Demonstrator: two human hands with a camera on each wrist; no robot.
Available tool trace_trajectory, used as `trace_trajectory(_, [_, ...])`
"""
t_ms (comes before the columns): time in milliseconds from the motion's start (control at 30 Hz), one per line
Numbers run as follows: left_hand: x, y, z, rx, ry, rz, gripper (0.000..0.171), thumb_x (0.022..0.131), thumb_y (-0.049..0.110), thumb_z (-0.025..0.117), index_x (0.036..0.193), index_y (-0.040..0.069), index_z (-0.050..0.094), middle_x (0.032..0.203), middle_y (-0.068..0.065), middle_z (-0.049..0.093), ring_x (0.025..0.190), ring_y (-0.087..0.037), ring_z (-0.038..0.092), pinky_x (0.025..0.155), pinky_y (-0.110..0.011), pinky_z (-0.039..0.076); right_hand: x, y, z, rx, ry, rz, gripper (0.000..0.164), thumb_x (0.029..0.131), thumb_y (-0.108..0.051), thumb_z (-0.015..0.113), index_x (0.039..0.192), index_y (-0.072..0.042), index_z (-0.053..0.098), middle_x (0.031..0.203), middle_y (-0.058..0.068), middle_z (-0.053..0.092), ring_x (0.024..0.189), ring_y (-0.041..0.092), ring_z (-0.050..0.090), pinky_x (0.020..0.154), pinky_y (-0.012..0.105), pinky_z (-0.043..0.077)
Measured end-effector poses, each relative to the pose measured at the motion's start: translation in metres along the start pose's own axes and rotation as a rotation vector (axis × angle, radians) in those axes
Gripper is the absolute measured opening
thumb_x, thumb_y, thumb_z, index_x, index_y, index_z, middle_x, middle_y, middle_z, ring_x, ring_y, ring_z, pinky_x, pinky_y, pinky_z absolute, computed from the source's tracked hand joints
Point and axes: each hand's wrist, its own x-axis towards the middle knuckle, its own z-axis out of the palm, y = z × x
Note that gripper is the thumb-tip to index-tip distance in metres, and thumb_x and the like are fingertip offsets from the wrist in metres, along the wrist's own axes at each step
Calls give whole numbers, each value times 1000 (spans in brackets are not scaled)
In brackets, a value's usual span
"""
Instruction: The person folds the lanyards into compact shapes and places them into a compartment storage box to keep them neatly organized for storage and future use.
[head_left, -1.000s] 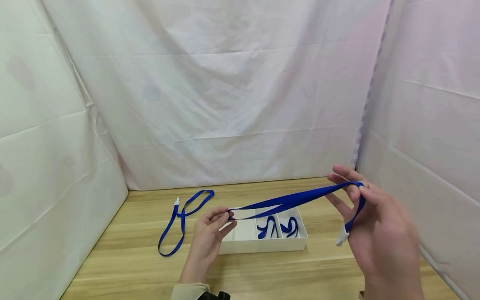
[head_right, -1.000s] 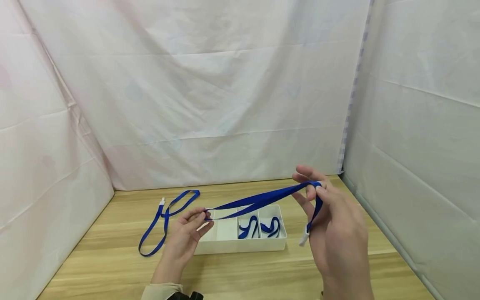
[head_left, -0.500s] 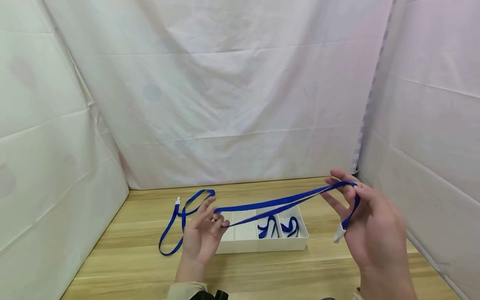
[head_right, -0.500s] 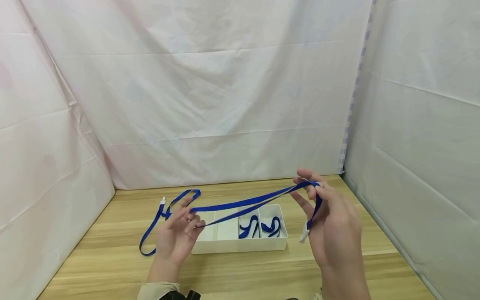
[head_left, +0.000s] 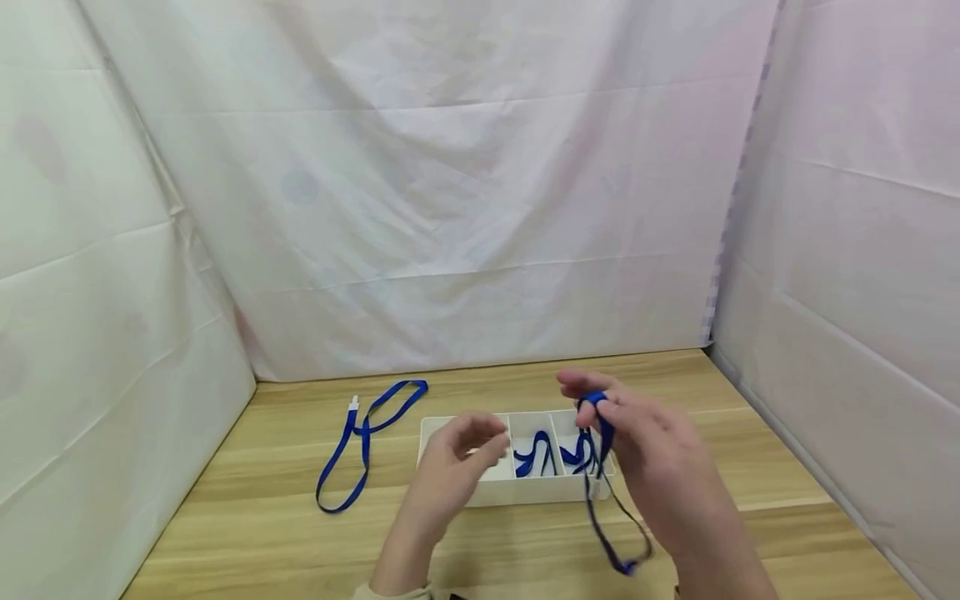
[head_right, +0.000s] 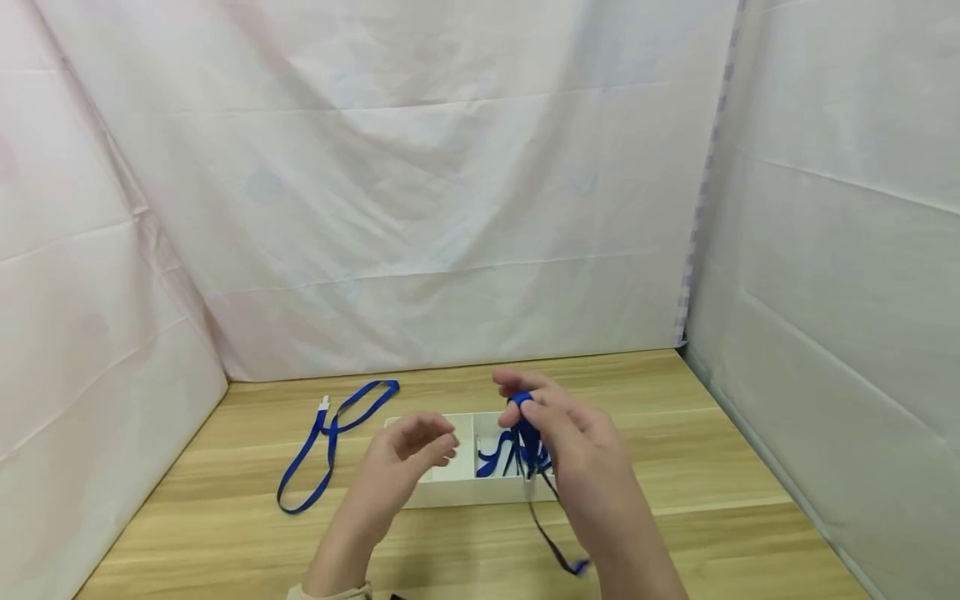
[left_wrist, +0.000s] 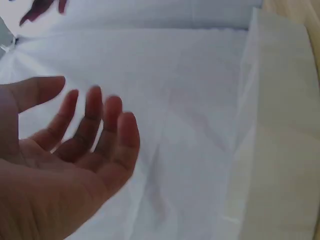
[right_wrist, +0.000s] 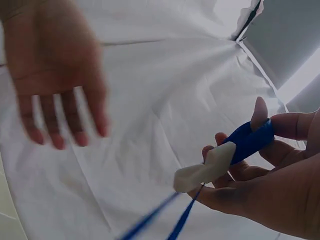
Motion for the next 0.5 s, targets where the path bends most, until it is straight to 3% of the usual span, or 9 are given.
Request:
trace_trajectory(100, [-9, 25, 16, -20, -105, 171, 18, 104, 19, 70, 119, 10, 73, 119, -12, 75, 109, -15, 70, 97, -27, 59, 0, 1, 12, -89, 31, 58, 41, 115, -26, 47, 104, 3, 74, 151, 8, 61, 147, 25, 48, 112, 16, 44])
trace_trajectory(167, [-15, 37, 25, -18, -128, 287, 19, 105, 18, 69, 122, 11, 74, 121, -10, 76, 110, -13, 71, 98, -30, 60, 0, 2, 18, -121, 34, 82, 39, 114, -27, 50, 109, 3, 75, 152, 5, 61, 149, 23, 47, 112, 15, 44])
trace_trajectory(233, [-18, 44, 32, -9, -101, 375, 21, 105, 16, 69, 124, 11, 75, 121, -9, 78, 109, -11, 72, 97, -31, 61, 0, 3, 22, -132, 33, 87, 38, 113, -26, 51, 111, 3, 76, 152, 5, 61, 149, 22, 48, 112, 15, 45])
trace_trajectory(367, [-21, 47, 39, 4, -12, 484, 20, 103, 12, 71, 121, 8, 78, 114, -9, 82, 98, -7, 74, 87, -31, 64, 1, 4, 29, -99, 41, 78, 37, 113, -25, 52, 112, 5, 75, 150, 7, 63, 147, 21, 52, 110, 18, 48])
trace_trajectory(500, [-21, 42, 42, 56, 85, 536, 12, 100, 14, 76, 110, 12, 82, 108, -3, 77, 95, -8, 70, 82, -28, 61, 2, 5, 35, -37, 62, 69, 37, 113, -23, 52, 112, 7, 73, 146, 12, 65, 139, 24, 58, 106, 22, 52])
